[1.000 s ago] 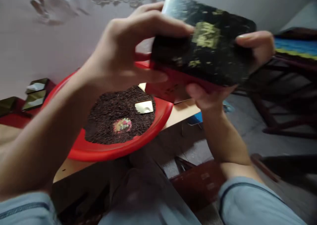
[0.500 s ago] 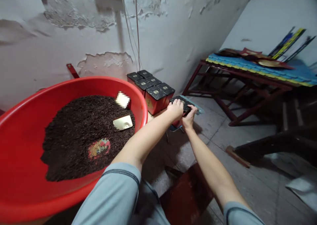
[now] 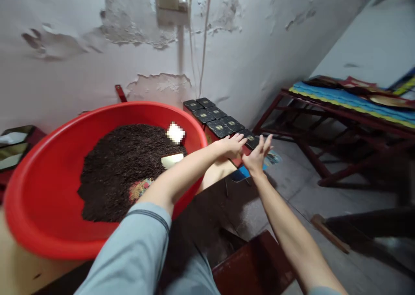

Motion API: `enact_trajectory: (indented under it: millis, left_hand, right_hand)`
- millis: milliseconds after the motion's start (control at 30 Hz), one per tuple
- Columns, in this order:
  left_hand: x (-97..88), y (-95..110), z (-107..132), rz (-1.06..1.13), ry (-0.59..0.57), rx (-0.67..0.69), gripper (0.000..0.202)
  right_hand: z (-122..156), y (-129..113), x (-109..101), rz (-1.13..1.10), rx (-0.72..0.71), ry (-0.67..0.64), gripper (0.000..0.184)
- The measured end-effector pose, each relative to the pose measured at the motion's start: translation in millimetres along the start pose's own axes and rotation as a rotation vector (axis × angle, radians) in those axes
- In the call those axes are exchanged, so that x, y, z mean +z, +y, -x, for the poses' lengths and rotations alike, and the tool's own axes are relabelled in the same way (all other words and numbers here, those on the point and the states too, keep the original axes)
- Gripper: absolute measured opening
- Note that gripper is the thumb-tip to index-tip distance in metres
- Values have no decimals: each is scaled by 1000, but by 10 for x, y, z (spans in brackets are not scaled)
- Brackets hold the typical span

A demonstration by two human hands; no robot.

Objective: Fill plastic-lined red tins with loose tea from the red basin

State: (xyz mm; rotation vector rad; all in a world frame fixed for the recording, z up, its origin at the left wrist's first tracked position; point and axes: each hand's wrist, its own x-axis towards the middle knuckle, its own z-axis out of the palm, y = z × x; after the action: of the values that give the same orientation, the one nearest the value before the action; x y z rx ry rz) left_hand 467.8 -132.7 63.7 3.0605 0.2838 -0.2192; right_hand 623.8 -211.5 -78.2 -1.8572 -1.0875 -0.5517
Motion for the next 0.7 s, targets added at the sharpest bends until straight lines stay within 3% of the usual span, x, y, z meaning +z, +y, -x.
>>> enact_trajectory:
  millis: [100,167,233,367,500,600,700]
  left_hand:
    - [-153,-232,578,-119,226,75,73]
    - [-256,-410,1134,-192,341,63,52]
    - [-316,-590,1825,-206,414,-50,32]
    - [-193,-902,3428,-186,483,-515,23]
    - [212,-1223,4866,-129,534,-1053,47]
    - [557,-1517,5596,-30,615,-1399,48]
    - [856,-1795,5974,147,581,-1666,61]
  right_hand:
    - [-146,-747,-26,-129,-436,-4,77]
    - [-236,-1414,-2,-293,-707,-16,73]
    - [-269,-2154,71,-455,-863,-40,71]
    - [-22,-3765,398,-701,-1030,-332,61]
    - [602,-5360,825,-712,-1192,-619,61]
    - [1090,-6258,1113,-534,-1227,-809,57]
    - [1436,-6731,1375,-397,-1212,-906,46]
